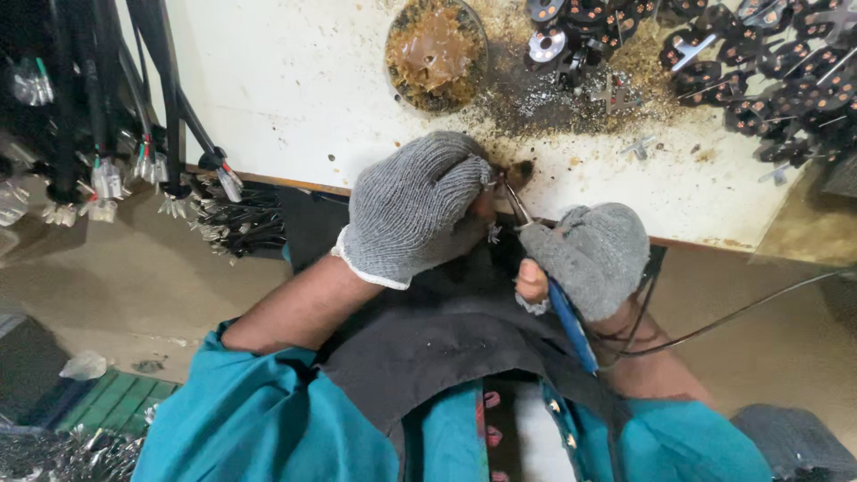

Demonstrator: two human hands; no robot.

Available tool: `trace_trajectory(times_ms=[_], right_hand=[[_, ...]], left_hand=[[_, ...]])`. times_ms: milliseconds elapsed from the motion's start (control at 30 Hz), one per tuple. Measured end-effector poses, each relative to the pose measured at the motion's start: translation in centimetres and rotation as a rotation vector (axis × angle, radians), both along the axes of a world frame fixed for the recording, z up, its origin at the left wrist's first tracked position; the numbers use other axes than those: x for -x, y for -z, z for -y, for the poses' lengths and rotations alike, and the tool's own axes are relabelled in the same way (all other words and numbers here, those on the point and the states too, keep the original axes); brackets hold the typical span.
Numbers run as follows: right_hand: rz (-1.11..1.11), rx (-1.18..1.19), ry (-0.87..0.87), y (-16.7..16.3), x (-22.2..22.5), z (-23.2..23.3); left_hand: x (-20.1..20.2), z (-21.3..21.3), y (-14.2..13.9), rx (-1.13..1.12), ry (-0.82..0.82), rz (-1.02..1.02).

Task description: The person solders wires to small electrical connectors at a workbench. They hold a connector in one hand, feed solder wire to the joint, and touch it with a soldering iron, repeating the process for successive connectors and setting finished ones aside.

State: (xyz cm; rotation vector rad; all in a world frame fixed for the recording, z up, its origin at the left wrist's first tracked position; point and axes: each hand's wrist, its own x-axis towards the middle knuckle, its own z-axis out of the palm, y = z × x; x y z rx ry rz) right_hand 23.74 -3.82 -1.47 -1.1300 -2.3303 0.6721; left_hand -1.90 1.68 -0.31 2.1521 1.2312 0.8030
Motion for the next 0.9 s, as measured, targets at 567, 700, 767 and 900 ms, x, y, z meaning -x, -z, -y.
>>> trace_trajectory(times_ms=[567, 700, 767, 900], right_hand=[[-0.446, 1.570, 0.652, 2.5, 1.1, 2.4], [-0.226, 1.505, 0.582, 3.2, 1.1, 3.0], [-0.414, 1.584, 0.500, 3.5, 1.0, 2.9], [0.057, 1.365, 0.322, 3.0, 0.8, 1.9]], left_hand=[[-0.3, 0.0, -0.1, 0.008, -0.032, -0.018], [-0.1, 0.0, 0.0, 0.018, -0.017, 0.002], [-0.1, 0.1, 0.1, 0.044, -0.019, -0.021], [-0.2, 0.0, 0.3, 0.008, -0.015, -0.014]])
